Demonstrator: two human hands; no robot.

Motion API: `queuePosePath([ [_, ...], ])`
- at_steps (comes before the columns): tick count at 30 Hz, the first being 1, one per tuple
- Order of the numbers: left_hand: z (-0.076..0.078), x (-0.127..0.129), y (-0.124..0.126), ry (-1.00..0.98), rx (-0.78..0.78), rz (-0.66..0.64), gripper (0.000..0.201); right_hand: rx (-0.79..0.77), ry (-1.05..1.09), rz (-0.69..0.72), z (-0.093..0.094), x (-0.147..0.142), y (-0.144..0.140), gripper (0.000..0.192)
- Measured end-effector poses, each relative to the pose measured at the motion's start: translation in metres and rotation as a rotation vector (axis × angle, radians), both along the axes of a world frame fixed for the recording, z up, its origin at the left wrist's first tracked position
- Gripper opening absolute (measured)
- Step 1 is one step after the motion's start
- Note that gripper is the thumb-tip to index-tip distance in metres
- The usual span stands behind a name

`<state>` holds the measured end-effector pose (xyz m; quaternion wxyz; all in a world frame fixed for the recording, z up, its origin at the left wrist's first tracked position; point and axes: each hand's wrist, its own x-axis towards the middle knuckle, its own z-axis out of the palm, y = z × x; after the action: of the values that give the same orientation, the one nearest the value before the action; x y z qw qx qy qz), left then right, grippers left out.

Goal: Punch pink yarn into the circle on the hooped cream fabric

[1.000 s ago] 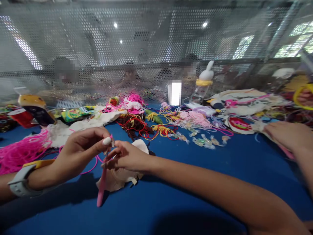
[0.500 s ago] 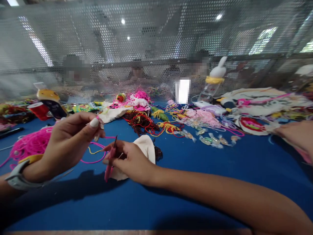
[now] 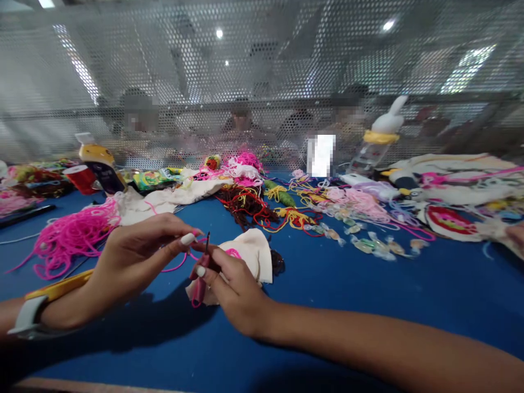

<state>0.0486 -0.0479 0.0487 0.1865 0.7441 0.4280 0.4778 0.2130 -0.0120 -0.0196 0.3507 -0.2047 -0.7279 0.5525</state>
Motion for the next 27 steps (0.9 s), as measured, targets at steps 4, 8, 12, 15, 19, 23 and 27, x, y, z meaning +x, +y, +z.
queuePosePath([
  [4,0.001,-0.002,-0.005,0.094,0.017,-0.003,0.019,0.017,-0.013,0.009,-0.005,0.001,0.002,0.018],
  [8,0.005,-0.002,-0.01,0.067,-0.078,-0.009,0.027,0.097,-0.03,0.022,-0.008,0.001,0.002,0.018],
  [12,0.009,0.001,-0.011,-0.041,-0.225,-0.099,0.019,0.163,-0.037,0.008,-0.007,0.002,-0.001,0.016],
  [15,0.009,0.001,-0.011,-0.128,-0.332,-0.194,0.018,0.193,-0.021,0.03,-0.006,0.002,-0.002,0.015],
  [19,0.008,0.001,-0.013,-0.164,-0.347,-0.204,0.02,0.268,-0.042,0.02,-0.005,0.003,-0.002,0.014],
  [23,0.008,0.001,-0.016,-0.168,-0.332,-0.218,0.021,0.277,-0.049,0.013,-0.004,0.003,-0.002,0.013],
  [27,0.007,0.001,-0.019,-0.144,-0.288,-0.195,0.021,0.282,-0.048,0.019,-0.004,0.002,-0.001,0.014],
])
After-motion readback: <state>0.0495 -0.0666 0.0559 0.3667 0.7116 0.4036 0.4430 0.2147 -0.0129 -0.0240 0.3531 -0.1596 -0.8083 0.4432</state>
